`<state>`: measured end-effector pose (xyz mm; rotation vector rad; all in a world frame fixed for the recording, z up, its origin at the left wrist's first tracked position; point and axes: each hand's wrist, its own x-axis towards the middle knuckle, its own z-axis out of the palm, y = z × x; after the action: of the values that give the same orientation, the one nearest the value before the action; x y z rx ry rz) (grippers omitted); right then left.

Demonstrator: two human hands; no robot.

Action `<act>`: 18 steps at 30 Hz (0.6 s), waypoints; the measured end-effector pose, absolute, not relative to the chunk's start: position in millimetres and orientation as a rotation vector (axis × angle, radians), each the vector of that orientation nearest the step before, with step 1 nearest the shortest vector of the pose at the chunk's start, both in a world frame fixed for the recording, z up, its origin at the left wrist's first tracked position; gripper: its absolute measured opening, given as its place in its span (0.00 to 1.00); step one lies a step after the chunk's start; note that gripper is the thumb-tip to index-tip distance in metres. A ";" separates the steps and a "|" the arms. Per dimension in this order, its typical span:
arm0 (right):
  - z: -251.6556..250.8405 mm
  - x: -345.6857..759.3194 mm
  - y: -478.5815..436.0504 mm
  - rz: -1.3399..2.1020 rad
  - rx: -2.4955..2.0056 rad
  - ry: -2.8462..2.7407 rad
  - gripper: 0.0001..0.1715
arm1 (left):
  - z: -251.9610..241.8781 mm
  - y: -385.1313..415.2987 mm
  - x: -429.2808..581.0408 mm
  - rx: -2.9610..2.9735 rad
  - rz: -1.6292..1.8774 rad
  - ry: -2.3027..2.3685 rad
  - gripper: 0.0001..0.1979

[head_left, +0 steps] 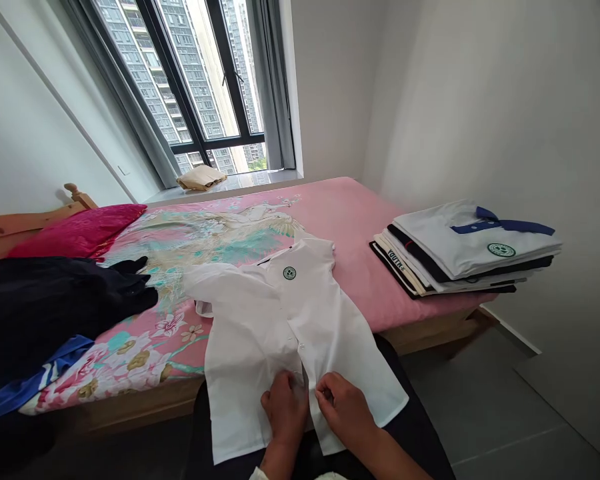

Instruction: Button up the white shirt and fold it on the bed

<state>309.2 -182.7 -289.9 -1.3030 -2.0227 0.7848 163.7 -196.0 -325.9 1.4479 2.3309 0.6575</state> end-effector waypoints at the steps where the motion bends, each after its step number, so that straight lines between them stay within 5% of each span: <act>1: -291.1 309.3 -182.9 0.785 -1.307 -2.026 0.06 | -327.8 -193.5 165.6 1.456 0.646 2.354 0.15; 12: -298.0 318.8 -182.8 0.804 -1.319 -1.954 0.07 | -329.6 -202.9 149.8 1.468 1.100 2.199 0.04; 18: -278.8 302.2 -178.3 0.770 -1.250 -2.035 0.06 | -293.1 -221.9 144.7 1.041 1.271 1.879 0.13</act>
<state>302.2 -178.3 -278.8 -1.2503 -2.0346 0.7702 144.7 -221.9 -293.1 1.0410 1.8788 1.2711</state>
